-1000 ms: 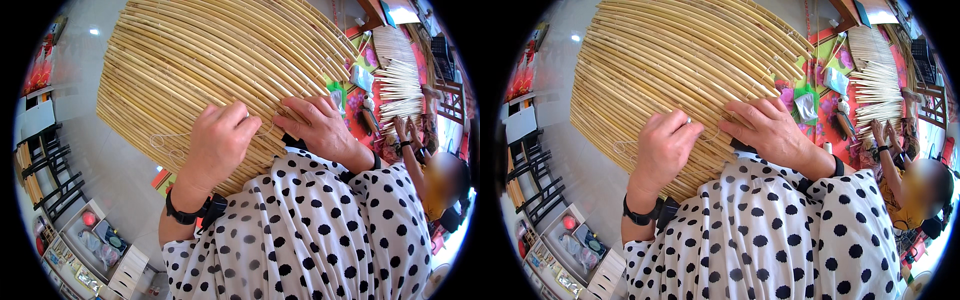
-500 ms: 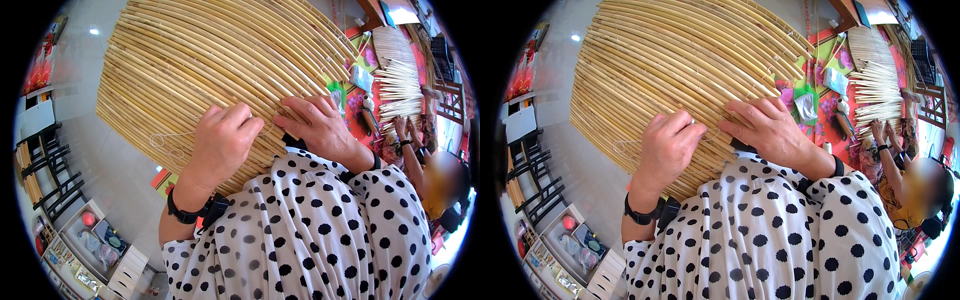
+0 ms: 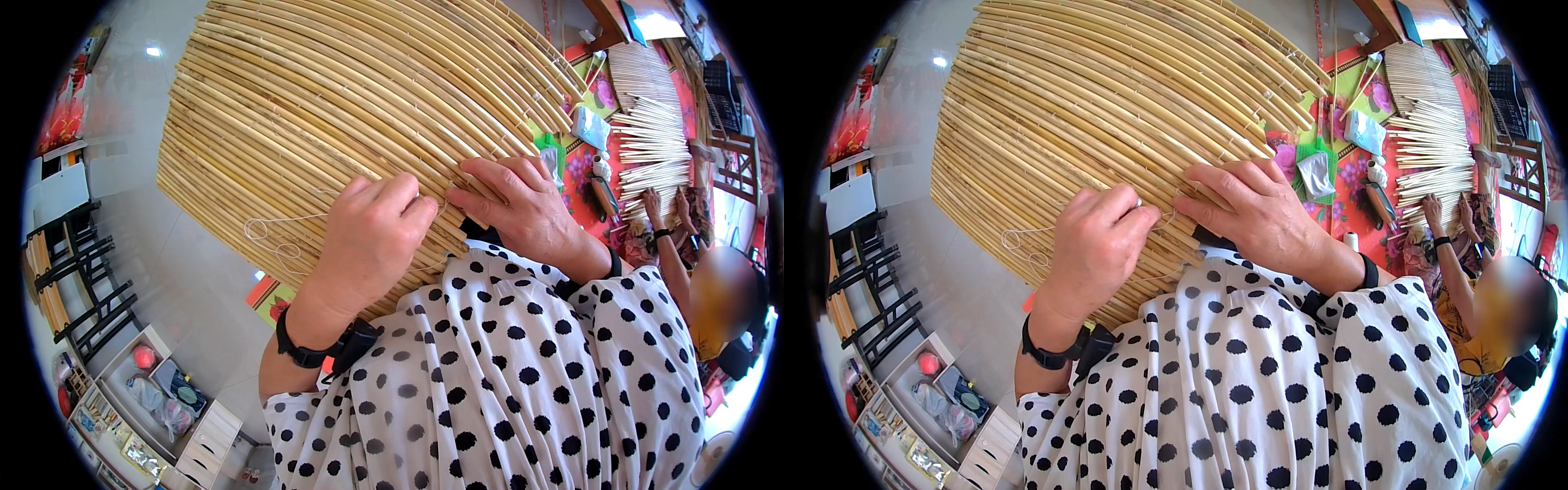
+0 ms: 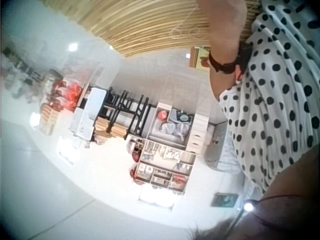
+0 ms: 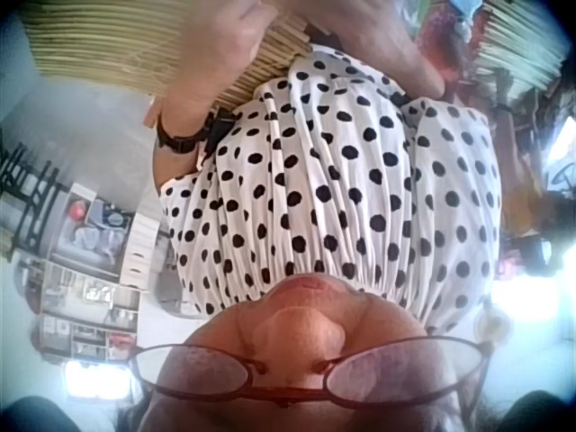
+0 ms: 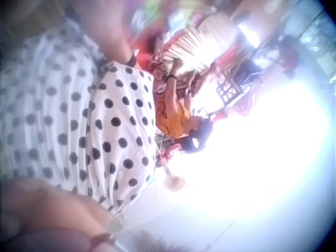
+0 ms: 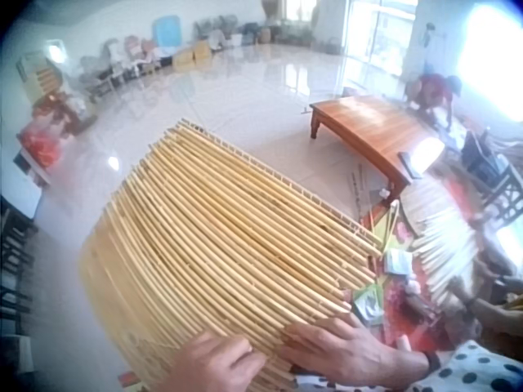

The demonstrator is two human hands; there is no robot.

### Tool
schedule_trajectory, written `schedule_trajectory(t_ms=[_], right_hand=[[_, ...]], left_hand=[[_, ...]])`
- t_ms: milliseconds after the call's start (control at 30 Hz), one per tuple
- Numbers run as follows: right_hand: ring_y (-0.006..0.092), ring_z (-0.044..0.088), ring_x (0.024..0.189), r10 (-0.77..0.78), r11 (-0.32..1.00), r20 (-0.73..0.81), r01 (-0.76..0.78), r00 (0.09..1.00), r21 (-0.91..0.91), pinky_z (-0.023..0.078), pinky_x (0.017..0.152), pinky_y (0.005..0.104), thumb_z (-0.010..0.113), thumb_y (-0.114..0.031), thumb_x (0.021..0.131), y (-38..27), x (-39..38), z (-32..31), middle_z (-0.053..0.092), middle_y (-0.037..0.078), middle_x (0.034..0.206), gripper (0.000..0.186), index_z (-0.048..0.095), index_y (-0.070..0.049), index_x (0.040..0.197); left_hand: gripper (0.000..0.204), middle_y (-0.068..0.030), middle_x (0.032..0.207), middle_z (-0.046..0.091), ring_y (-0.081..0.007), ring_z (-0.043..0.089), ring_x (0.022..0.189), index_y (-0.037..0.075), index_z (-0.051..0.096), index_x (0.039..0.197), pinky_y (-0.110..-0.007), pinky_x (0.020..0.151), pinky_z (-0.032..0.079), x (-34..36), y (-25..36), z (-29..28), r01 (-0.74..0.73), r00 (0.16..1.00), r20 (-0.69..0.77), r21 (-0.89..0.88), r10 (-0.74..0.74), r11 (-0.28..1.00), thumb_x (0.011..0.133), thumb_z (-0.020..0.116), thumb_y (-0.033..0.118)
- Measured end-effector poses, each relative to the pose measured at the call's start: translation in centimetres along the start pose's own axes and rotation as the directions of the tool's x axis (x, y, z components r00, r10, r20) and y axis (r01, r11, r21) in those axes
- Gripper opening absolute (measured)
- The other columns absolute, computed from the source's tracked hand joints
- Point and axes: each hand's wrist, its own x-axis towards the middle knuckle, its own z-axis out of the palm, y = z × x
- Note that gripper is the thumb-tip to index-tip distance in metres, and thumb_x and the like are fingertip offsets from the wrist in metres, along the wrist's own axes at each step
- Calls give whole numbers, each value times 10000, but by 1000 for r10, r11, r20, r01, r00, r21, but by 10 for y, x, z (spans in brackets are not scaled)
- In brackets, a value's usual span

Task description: The person weaves together bamboo sticks using thread by hand. They pass the thread through the sticks and knot it to secure them together into a mat.

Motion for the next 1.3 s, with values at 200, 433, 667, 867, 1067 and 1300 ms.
schedule_trajectory(t_ms=[200, 433, 667, 867, 1067, 1300], right_hand=[[264, 606, 1213, 13, 1000, -1, -13, 1000, 12, 451, 1042, 415, 739, -122, 825, -1, 0, -1, 644, 63, 1408, 461, 796, -192, 1277], [260, 607, 1211, 12, 1000, -5, -12, 1000, 10, 450, 1042, 412, 744, -134, 835, -1, 1, 0, 648, 61, 1405, 432, 804, -191, 1259], [259, 609, 1203, 12, 1000, -13, -12, 1000, 13, 451, 1031, 414, 760, -140, 833, 0, 0, 1, 648, 60, 1402, 439, 799, -193, 1268], [261, 609, 1202, 7, 1000, -7, -7, 1000, 5, 454, 1027, 409, 754, -131, 836, -1, 1, 0, 646, 59, 1406, 445, 796, -195, 1275], [240, 608, 1205, -1, 1000, -3, 1, 1000, -8, 459, 1037, 415, 667, -134, 850, 0, 0, 1, 601, 40, 1444, 489, 756, -209, 1324], [243, 609, 1200, -3, 1000, -6, 3, 1000, -13, 464, 1029, 414, 673, -135, 844, 1, -1, 2, 602, 41, 1443, 490, 759, -207, 1321]], left_hand=[[123, -32, 826, 544, -223, 625, 751, 99, 733, 896, -364, 720, 495, -5, -5, 2, 23, 996, -85, -8, -23, 1000, 774, 723, 101], [145, -28, 842, 562, -226, 631, 773, 98, 756, 938, -367, 757, 497, -7, -6, 4, 29, 996, -86, -51, -33, 998, 794, 742, 88], [133, -26, 845, 563, -220, 627, 778, 98, 751, 946, -362, 763, 486, -7, -7, 3, 25, 996, -86, -80, -31, 997, 814, 762, 101], [131, -28, 844, 563, -221, 623, 774, 97, 751, 949, -362, 758, 486, -7, -10, 8, 12, 995, -98, -94, -22, 996, 820, 770, 108], [162, -28, 813, 553, -230, 611, 742, 102, 755, 933, -361, 726, 485, -7, -10, 8, 14, 994, -109, -99, -25, 995, 788, 818, 68], [184, -27, 810, 549, -238, 595, 731, 109, 755, 931, -363, 702, 472, -5, -8, 7, 17, 994, -105, -89, -26, 996, 778, 837, 50]])
